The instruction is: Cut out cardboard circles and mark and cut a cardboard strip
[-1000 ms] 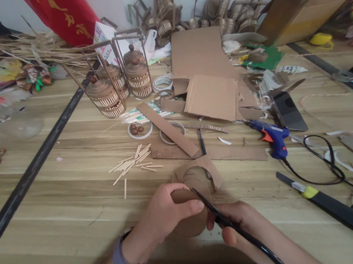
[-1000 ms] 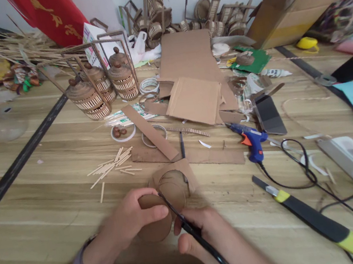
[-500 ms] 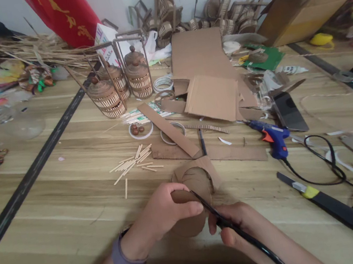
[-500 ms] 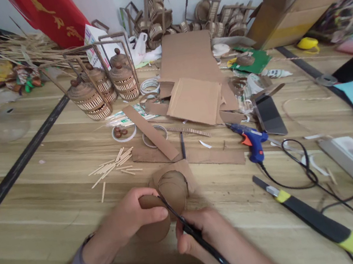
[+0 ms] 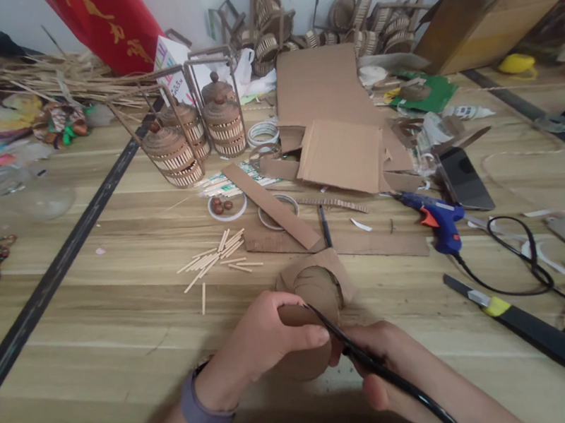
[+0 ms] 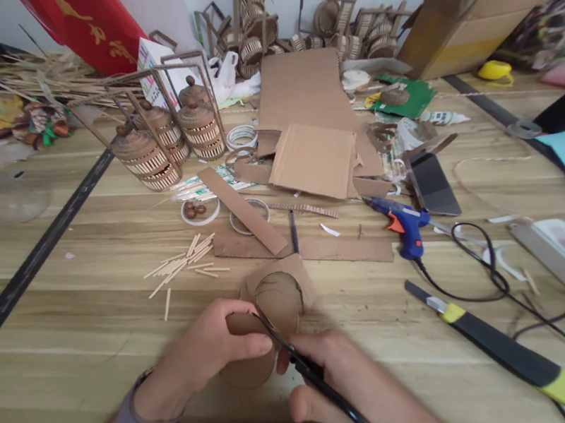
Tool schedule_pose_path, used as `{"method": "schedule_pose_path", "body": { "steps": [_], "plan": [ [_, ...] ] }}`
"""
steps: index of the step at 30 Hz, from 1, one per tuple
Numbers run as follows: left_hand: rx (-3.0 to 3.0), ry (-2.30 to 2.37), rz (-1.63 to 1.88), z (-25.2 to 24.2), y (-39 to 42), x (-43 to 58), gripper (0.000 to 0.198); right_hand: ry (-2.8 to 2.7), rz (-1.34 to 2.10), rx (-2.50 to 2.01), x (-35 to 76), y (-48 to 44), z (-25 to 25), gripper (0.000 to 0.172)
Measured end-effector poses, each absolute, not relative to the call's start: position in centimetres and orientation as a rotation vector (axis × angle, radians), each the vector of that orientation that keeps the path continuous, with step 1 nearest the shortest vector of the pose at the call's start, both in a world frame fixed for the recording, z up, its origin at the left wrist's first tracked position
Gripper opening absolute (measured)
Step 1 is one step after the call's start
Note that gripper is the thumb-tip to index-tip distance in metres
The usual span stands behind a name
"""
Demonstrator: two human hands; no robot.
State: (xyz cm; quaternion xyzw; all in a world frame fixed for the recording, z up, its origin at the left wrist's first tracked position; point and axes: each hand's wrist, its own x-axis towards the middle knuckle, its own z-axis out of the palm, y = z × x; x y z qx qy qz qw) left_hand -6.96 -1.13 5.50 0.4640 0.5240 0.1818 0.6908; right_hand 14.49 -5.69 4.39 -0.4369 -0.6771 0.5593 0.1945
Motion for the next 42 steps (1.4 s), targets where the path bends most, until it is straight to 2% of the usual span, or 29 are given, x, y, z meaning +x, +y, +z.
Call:
{"method": "schedule_pose_path", "body": {
  "steps": [14, 18, 22, 25, 29, 33, 37, 42],
  "plan": [
    [1.042, 1.152, 0.452, 5.0, -1.1, -7.2, 0.028, -1.834, 1.562, -1.312, 14.3, -6.0, 3.7, 0.081],
    [1.014, 1.186, 0.460, 4.4, -1.3, -7.4, 0.035, -1.838, 1.560, -1.328, 14.3, -6.0, 3.4, 0.082],
    [0.947, 1.331, 0.503, 4.4, -1.4, -7.3, 0.052, -1.804, 1.565, -1.323, 14.0, -6.1, 3.0, 0.082],
    [0.933, 1.296, 0.466, 5.0, -1.4, -7.0, 0.049, -1.763, 1.533, -1.293, 13.8, -6.0, 3.3, 0.083],
    [0.950, 1.204, 0.511, 5.3, -1.7, -6.1, 0.042, -1.603, 1.502, -1.310, 13.6, -5.7, 4.2, 0.073],
    [0.800, 1.153, 0.656, 4.8, -2.4, -5.4, 0.051, -1.329, 1.623, -1.359, 13.6, -5.8, 4.4, 0.061],
    [0.689, 1.036, 0.665, 4.5, -2.7, -5.0, 0.061, -1.159, 1.671, -1.389, 13.4, -6.0, 3.9, 0.059],
    [0.798, 0.944, 0.658, 4.6, -2.6, -5.0, 0.050, -0.933, 1.550, -1.484, 13.2, -5.7, 3.8, 0.063]
  ]
}}
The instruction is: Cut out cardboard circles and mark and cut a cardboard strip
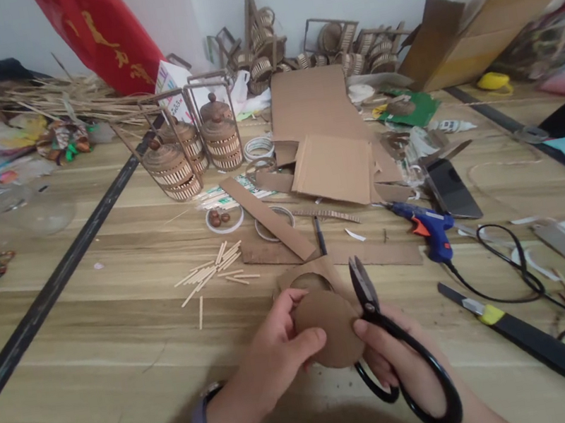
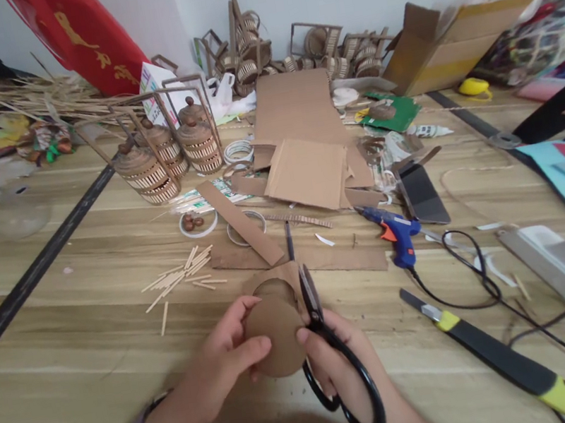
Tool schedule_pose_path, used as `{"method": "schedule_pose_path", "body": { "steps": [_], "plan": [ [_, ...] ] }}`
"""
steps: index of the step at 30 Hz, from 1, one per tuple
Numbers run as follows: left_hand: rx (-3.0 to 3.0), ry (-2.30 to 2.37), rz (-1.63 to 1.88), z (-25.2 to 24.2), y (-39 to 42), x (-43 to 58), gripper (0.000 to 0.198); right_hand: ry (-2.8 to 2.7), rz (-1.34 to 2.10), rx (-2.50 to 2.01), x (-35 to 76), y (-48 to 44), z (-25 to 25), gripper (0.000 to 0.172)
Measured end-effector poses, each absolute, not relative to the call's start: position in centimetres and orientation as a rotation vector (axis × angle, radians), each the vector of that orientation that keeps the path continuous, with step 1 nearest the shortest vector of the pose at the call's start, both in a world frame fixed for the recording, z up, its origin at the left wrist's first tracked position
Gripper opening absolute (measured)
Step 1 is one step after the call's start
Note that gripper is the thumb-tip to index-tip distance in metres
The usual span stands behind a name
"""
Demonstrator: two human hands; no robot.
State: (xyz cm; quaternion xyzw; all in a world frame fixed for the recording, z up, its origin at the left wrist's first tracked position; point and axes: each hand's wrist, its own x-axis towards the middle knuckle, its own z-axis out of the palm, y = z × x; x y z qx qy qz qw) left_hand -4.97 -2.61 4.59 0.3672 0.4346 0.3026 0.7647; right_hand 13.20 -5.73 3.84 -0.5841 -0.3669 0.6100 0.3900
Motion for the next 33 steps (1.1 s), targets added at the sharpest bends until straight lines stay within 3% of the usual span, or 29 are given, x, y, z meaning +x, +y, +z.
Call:
{"method": "schedule_pose_path", "body": {
  "steps": [5, 10, 17, 22, 25, 29, 33],
  "plan": [
    [0.858, 0.787, 0.583, 4.4, -2.6, -4.9, 0.050, -0.851, 1.480, -1.555, 13.1, -5.8, 3.8, 0.062],
    [0.804, 0.959, 0.671, 4.4, -2.4, -4.9, 0.046, -0.969, 1.533, -1.414, 13.5, -6.3, 2.6, 0.068],
    [0.749, 0.969, 0.756, 4.7, -2.7, -4.8, 0.049, -1.045, 1.592, -1.462, 13.7, -6.2, 2.2, 0.056],
    [0.794, 0.918, 0.651, 4.6, -2.7, -4.9, 0.040, -1.020, 1.544, -1.475, 13.9, -6.2, 2.4, 0.051],
    [0.926, 0.947, 0.637, 4.7, -2.3, -5.3, 0.033, -1.091, 1.539, -1.501, 14.3, -6.1, 3.0, 0.043],
    [0.976, 0.892, 0.572, 5.2, -1.9, -5.6, 0.039, -1.345, 1.487, -1.470, 14.3, -5.8, 3.7, 0.030],
    [1.049, 0.932, 0.490, 5.8, -2.0, -5.5, 0.028, -1.430, 1.421, -1.388, 14.1, -5.9, 3.3, 0.034]
  ]
}}
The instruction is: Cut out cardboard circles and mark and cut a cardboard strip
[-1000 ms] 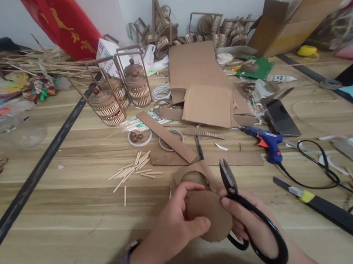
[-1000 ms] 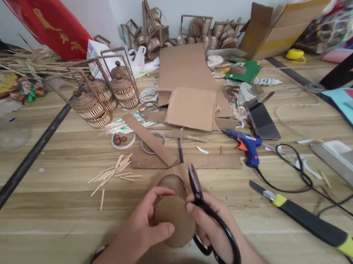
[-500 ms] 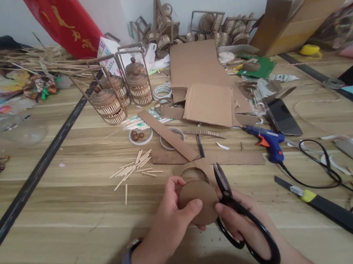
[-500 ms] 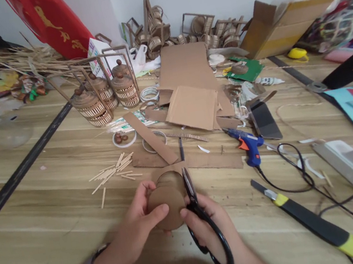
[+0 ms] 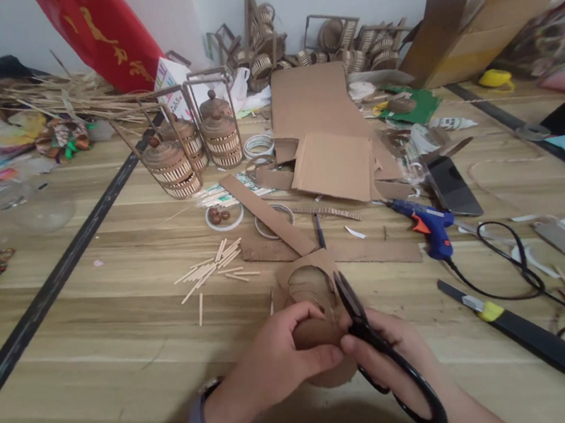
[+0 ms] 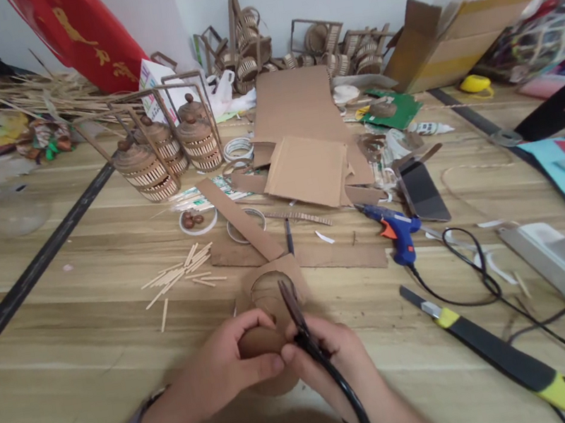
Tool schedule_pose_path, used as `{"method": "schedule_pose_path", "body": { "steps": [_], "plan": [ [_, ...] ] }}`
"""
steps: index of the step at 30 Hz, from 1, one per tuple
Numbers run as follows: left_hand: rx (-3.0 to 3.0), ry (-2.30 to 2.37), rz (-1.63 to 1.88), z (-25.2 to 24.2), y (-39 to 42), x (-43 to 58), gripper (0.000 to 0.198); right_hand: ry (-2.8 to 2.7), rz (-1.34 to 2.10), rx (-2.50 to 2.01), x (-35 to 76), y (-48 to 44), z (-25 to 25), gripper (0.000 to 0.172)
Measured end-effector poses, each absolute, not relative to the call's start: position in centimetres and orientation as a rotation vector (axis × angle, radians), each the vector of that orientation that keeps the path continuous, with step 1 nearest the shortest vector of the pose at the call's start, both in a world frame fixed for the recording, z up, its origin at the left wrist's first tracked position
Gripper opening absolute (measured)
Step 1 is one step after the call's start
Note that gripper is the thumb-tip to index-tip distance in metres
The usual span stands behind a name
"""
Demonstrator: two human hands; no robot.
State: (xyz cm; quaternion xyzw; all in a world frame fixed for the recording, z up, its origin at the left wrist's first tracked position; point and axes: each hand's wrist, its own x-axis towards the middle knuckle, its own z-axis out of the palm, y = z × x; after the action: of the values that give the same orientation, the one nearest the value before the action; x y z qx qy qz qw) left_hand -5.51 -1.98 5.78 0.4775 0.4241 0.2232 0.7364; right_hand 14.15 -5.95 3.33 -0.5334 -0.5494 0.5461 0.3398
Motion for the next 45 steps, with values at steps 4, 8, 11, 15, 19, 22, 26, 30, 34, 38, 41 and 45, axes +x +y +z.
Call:
{"method": "schedule_pose_path", "body": {
  "steps": [4, 8, 11, 15, 19, 22, 26, 30, 34, 38, 41, 45],
  "plan": [
    [0.908, 0.984, 0.673, 5.3, -2.1, -5.7, 0.034, -1.483, 1.222, -1.310, 14.7, -6.1, 2.7, 0.045],
    [0.750, 0.949, 0.787, 4.5, -2.2, -6.1, 0.044, -1.703, 0.973, -1.248, 14.8, -5.7, 3.1, 0.045],
    [0.722, 0.928, 0.815, 4.4, -2.3, -6.1, 0.044, -1.809, 0.812, -1.228, 14.3, -5.3, 3.8, 0.037],
    [0.665, 0.945, 0.823, 4.8, -2.3, -6.0, 0.042, -1.865, 0.816, -1.261, 14.0, -5.3, 4.1, 0.035],
    [0.687, 0.976, 0.804, 4.7, -2.3, -5.9, 0.037, -1.727, 0.978, -1.362, 14.3, -5.8, 3.4, 0.039],
    [0.739, 1.056, 0.802, 4.8, -2.0, -6.1, 0.035, -1.589, 0.976, -1.487, 14.6, -6.0, 3.0, 0.036],
    [0.760, 1.303, 0.966, 6.0, -1.2, -7.7, 0.046, -1.646, 0.867, -1.592, 14.9, -5.6, 2.5, 0.026],
    [1.093, 1.583, 1.097, 7.4, -1.0, -11.0, 0.038, -1.730, 0.689, -1.570, 14.6, -5.2, 2.3, 0.022],
    [1.309, 1.850, 0.815, 7.1, -1.5, -13.7, 0.033, -1.804, 0.563, -1.505, 14.3, -4.8, 2.5, 0.018],
    [1.479, 1.936, 0.688, 4.7, -2.4, -14.7, 0.026, -1.849, 0.545, -1.469, 14.2, -4.6, 2.4, 0.024],
    [1.813, 1.980, 0.818, 3.2, -2.9, -14.7, 0.026, -1.857, 0.531, -1.468, 14.1, -4.7, 2.1, 0.023],
    [2.263, 1.915, 0.950, 2.7, -3.0, -13.8, 0.022, -1.860, 0.486, -1.446, 13.5, -4.9, 1.8, 0.024]
  ]
}}
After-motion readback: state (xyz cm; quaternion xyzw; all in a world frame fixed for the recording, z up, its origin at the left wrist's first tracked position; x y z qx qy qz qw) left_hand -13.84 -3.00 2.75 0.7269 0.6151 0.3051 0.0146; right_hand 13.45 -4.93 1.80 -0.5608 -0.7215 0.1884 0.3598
